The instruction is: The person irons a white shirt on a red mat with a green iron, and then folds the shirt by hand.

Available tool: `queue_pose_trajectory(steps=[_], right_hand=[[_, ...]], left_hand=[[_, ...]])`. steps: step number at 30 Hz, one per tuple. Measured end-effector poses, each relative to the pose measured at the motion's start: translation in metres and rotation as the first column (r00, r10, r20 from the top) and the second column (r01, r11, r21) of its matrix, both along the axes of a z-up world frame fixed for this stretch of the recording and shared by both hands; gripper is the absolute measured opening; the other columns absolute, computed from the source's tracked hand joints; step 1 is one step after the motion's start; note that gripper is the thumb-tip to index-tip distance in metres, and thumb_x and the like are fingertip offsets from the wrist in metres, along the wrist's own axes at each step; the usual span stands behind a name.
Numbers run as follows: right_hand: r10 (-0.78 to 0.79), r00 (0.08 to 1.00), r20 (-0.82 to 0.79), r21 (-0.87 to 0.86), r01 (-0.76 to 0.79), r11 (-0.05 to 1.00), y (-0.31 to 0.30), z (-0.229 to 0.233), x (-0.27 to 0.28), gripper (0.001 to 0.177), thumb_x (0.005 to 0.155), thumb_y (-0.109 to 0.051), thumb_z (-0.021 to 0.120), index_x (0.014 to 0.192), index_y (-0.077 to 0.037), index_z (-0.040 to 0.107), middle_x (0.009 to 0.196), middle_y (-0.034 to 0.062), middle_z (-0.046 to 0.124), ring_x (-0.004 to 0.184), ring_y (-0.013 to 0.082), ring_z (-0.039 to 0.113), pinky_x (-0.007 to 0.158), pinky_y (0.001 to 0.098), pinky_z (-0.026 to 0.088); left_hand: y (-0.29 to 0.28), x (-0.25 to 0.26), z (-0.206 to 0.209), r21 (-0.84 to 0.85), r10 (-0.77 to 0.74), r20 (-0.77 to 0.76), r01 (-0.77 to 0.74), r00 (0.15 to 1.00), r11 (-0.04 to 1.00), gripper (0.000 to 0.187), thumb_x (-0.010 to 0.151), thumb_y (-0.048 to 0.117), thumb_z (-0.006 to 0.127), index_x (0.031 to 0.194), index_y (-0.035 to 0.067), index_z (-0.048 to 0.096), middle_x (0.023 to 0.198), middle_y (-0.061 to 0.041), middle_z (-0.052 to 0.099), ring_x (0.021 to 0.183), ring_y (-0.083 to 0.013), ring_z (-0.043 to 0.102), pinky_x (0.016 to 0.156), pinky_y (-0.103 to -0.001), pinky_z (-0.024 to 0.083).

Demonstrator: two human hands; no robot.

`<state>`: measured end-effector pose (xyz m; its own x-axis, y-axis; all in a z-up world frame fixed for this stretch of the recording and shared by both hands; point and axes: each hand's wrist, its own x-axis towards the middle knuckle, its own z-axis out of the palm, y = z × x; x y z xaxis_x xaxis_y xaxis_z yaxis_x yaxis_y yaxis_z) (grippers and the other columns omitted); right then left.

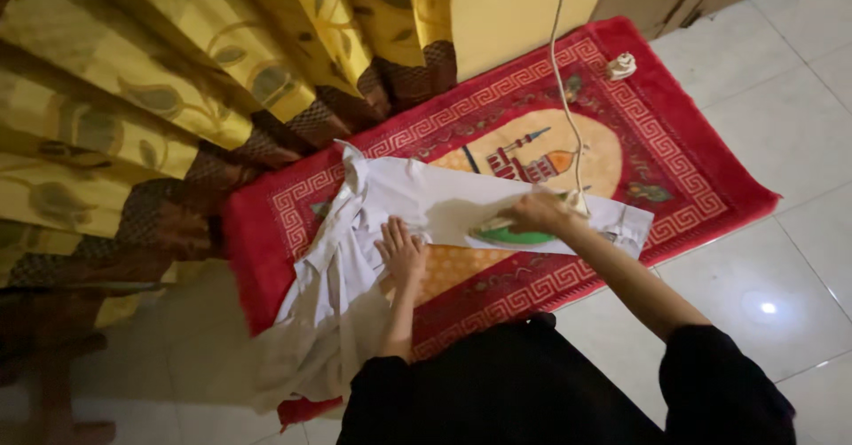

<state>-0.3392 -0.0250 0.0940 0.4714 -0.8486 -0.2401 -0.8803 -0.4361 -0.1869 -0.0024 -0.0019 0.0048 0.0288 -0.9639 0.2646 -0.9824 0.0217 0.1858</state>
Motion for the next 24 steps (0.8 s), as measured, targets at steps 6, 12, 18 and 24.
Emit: queue_pose_trajectory(steps=[6, 12, 18, 24], right_hand=[[-0.021, 0.993, 0.12, -0.112, 0.035, 0.993, 0.034, 0.002, 0.005, 0.041, 0.086, -0.04, 0.072, 0.126, -0.029, 0.07, 0.076, 0.0079, 0.075, 0.056, 0.0214, 0.071, 0.05, 0.0393, 0.055], [-0.255, 0.961, 0.104, -0.203, 0.272, 0.941, -0.006, -0.037, -0.013, 0.025, 0.093, -0.03, 0.065, 0.117, -0.026, 0.071, 0.075, 0.0091, 0.073, 0.064, 0.0257, 0.071, 0.054, 0.0438, 0.055], [-0.476, 0.864, 0.162, -0.274, 0.503, 0.82, -0.025, -0.029, -0.061, 0.037, 0.088, -0.026, 0.062, 0.125, -0.024, 0.065, 0.083, 0.0137, 0.073, 0.065, 0.03, 0.072, 0.053, 0.0458, 0.057], [-0.679, 0.692, 0.245, -0.29, 0.721, 0.63, 0.006, -0.003, -0.153, 0.036, 0.09, -0.025, 0.064, 0.124, -0.011, 0.065, 0.088, 0.0177, 0.073, 0.078, 0.0385, 0.072, 0.07, 0.0502, 0.056]], left_hand=[[0.004, -0.013, 0.002, -0.027, 0.023, -0.034, -0.024, 0.999, 0.999, 0.067, 0.094, 0.032, 0.054, 0.153, 0.003, 0.04, 0.165, -0.009, 0.031, 0.155, -0.0369, 0.02, 0.121, -0.068, 0.01], [0.02, -0.054, -0.003, -0.032, -0.143, -0.289, 0.14, 0.947, 0.99, 0.065, 0.096, 0.016, 0.054, 0.156, -0.003, 0.035, 0.168, -0.018, 0.028, 0.155, -0.0379, 0.021, 0.127, -0.052, 0.016], [0.022, -0.102, -0.007, -0.142, -0.354, -0.365, 0.324, 0.861, 0.935, 0.072, 0.093, 0.009, 0.058, 0.159, 0.001, 0.031, 0.168, -0.016, 0.026, 0.157, -0.04, 0.019, 0.125, -0.062, 0.012], [0.016, -0.155, -0.012, -0.026, -0.532, -0.233, 0.542, 0.814, 0.84, 0.069, 0.092, 0.015, 0.058, 0.154, -0.003, 0.032, 0.167, -0.017, 0.025, 0.158, -0.0391, 0.018, 0.124, -0.065, 0.01]])
